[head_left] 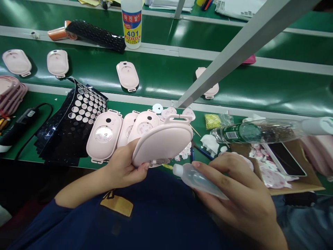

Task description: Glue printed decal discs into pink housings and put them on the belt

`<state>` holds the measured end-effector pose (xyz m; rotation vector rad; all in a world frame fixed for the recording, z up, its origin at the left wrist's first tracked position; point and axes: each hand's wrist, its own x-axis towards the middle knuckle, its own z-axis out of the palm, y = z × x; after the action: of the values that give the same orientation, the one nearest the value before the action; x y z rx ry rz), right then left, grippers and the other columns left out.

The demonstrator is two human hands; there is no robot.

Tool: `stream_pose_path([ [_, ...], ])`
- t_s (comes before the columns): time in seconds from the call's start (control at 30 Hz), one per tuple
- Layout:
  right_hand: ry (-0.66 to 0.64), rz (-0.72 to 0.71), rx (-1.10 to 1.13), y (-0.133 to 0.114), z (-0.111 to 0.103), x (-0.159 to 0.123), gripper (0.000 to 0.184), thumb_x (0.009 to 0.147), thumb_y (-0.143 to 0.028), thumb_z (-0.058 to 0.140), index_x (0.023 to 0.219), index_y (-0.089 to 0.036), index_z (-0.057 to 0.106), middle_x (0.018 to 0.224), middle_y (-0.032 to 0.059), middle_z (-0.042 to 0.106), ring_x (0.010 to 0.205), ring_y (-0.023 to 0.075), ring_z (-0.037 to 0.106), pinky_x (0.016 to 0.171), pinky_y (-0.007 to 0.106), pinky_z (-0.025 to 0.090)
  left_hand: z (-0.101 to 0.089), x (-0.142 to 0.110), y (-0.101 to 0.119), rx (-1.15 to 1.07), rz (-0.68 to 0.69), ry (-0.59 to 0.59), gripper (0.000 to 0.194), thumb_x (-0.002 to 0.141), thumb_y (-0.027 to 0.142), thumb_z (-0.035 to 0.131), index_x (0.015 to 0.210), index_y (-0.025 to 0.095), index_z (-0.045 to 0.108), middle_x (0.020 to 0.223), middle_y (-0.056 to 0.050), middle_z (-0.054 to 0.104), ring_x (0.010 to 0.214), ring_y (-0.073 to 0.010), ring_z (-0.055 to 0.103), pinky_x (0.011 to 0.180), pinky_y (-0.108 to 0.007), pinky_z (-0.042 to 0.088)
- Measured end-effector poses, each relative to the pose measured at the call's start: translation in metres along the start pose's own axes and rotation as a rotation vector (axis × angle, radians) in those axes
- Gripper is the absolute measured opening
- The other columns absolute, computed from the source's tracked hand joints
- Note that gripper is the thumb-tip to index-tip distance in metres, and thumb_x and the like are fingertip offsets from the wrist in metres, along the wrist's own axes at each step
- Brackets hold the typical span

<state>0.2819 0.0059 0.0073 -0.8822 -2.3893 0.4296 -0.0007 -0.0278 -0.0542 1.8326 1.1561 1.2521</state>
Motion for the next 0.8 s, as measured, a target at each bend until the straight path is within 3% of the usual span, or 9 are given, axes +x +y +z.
stream_pose_path([
  [0.23,-0.003,-0.013,0.009,0.001,0.001,-0.003,0.064,0.086,-0.006,0.070,0.144,-0.030,0.058,0.089,0.0060,0.058,0.077,0.0242,0.056,0.071,0.044,0.044,0.001,-0.002,-0.001,-0.028,-0.027,-0.002,0.062,0.086,0.018,0.067,0.145,0.022,0.052,0.115,-0.011,0.075,0.097,-0.0265,0.074,0.084,-0.033,0.062],
  [0.47,0.015,-0.043,0.010,-0.002,0.004,-0.001,0.049,0.088,-0.006,0.069,0.134,-0.022,0.063,0.088,0.0061,0.057,0.075,0.0219,0.054,0.069,0.042,0.045,0.001,0.000,0.000,-0.012,-0.010,-0.018,0.060,0.086,0.019,0.066,0.144,0.020,0.050,0.113,-0.010,0.075,0.094,-0.0244,0.074,0.083,-0.032,0.061],
  [0.63,0.014,-0.029,-0.005,-0.001,0.005,-0.001,0.047,0.087,-0.008,0.070,0.131,-0.024,0.064,0.087,0.0052,0.059,0.075,0.0215,0.056,0.071,0.041,0.047,0.001,0.002,0.003,0.007,0.007,-0.005,0.058,0.087,0.019,0.066,0.144,0.020,0.051,0.111,-0.009,0.075,0.092,-0.0235,0.074,0.080,-0.031,0.061],
  [0.8,0.140,0.052,0.188,0.019,0.012,-0.005,0.042,0.089,-0.029,0.074,0.130,-0.027,0.065,0.098,0.0059,0.069,0.083,0.0225,0.064,0.073,0.037,0.052,-0.006,0.003,-0.001,0.087,-0.063,0.126,0.043,0.089,0.025,0.068,0.131,0.018,0.059,0.111,-0.010,0.075,0.095,-0.0242,0.073,0.082,-0.032,0.061],
])
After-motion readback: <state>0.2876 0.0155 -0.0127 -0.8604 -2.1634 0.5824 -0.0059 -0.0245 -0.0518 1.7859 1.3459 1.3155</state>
